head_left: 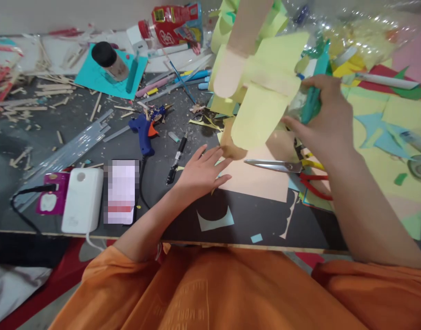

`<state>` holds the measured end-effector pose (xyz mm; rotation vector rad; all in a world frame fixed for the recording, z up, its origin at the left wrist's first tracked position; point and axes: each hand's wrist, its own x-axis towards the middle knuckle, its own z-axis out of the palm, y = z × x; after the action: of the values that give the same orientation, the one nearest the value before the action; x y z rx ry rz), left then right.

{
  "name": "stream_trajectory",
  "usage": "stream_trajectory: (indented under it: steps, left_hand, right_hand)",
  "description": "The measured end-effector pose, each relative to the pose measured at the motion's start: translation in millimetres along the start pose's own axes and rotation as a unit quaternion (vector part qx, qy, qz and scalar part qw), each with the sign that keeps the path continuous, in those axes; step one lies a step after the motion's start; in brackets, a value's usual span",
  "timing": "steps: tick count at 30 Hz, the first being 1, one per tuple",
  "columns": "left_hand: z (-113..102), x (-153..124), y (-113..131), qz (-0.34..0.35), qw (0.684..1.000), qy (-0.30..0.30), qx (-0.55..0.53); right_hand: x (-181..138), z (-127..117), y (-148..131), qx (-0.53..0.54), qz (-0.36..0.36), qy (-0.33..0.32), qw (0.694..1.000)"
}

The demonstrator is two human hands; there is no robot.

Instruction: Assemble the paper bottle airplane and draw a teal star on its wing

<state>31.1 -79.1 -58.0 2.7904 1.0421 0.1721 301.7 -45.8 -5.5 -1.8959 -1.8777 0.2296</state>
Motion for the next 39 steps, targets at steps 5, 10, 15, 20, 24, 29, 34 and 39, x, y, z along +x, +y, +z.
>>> stream_trajectory:
  steps: [5,10,15,20,24,29,34,39]
  left_hand:
    - [1.6,-0.1,1.4,-0.001,0.999,0.01,-0.045]
    - [-1.0,4.8,-7.9,-0.171,0.948,0.111,-0.244]
    - [-2.2,13.3,-12.8,-0.333,0.728,0.165,-0.576]
    - [-6.1,20.7,-1.7,-0.315,0.574,0.053,-0.754]
    - [-3.2,24.2,1.8,-0.307,0.492,0.014,-0.814]
    - [4.5,26.4,1.0,-0.34,0.426,0.037,-0.837]
    - [7.5,25.0,2.2,-0.34,0.399,0.057,-0.85]
    - [9.4,25.6,1.1,-0.316,0.405,0.079,-0.855]
  right_hand:
    - [-5.8,26.3,1.5,0.029,-0.053,-0.035,0.998]
    - [-10.9,41.9,5.1,0.034,-0.083,-0.05,0.995]
    - [-12.9,40.6,11.0,0.039,-0.103,-0.045,0.993]
    - [-15.9,48.3,11.0,0.062,-0.143,-0.048,0.987]
    - [-21.7,58.9,7.6,0.071,-0.149,-0.027,0.986]
    - [-44.6,45.9,7.4,0.091,-0.192,-0.026,0.977]
    - [-95.1,26.4,32.1,0.066,-0.101,0.029,0.992]
    - [-114.9,31.7,61.7,0.044,-0.065,0.04,0.996]
